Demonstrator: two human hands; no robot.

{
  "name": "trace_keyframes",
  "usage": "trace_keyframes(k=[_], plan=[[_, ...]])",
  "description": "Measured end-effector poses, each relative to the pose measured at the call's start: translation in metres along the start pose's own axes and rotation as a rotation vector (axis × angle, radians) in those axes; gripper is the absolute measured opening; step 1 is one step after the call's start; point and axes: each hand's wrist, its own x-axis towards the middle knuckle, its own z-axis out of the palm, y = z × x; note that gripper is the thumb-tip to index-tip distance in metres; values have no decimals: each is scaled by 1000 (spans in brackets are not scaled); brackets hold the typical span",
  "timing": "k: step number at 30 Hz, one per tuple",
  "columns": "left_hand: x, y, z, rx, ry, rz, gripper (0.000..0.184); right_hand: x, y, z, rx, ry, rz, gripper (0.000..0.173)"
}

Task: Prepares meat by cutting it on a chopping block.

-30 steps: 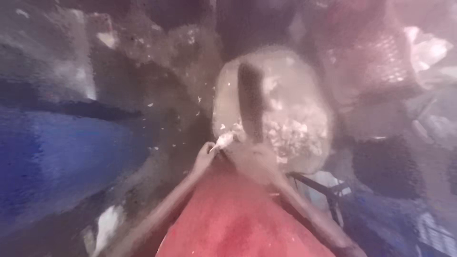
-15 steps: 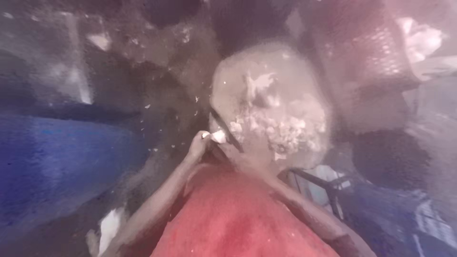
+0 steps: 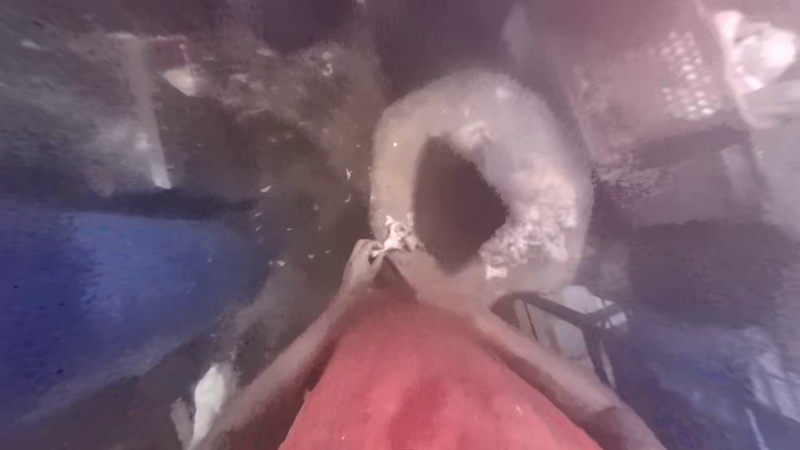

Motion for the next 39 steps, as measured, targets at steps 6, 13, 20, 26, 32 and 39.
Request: trace_keyframes(k=[6,13,20,26,32,39], plan=[[-19,39,-39,-253,-97,-111,24,-22,55,15,45,-629,584,30],[-9,94,-79,-486,-293,24,31,-24,48,17,55,-612,487,27],[34,86,-53,-565,-121,-62,24,-44,83,-53,231,-149,862,29],[106,135,-32,-688,-179,-209,38,-68,99,-132,221,267,815,28],[185,199,15,-673,-319,-308,52,-110,42,-112,4,92,606,25],[210,231,74,-855,-240,-375,25,-154,61,-108,92,-320,699,30]])
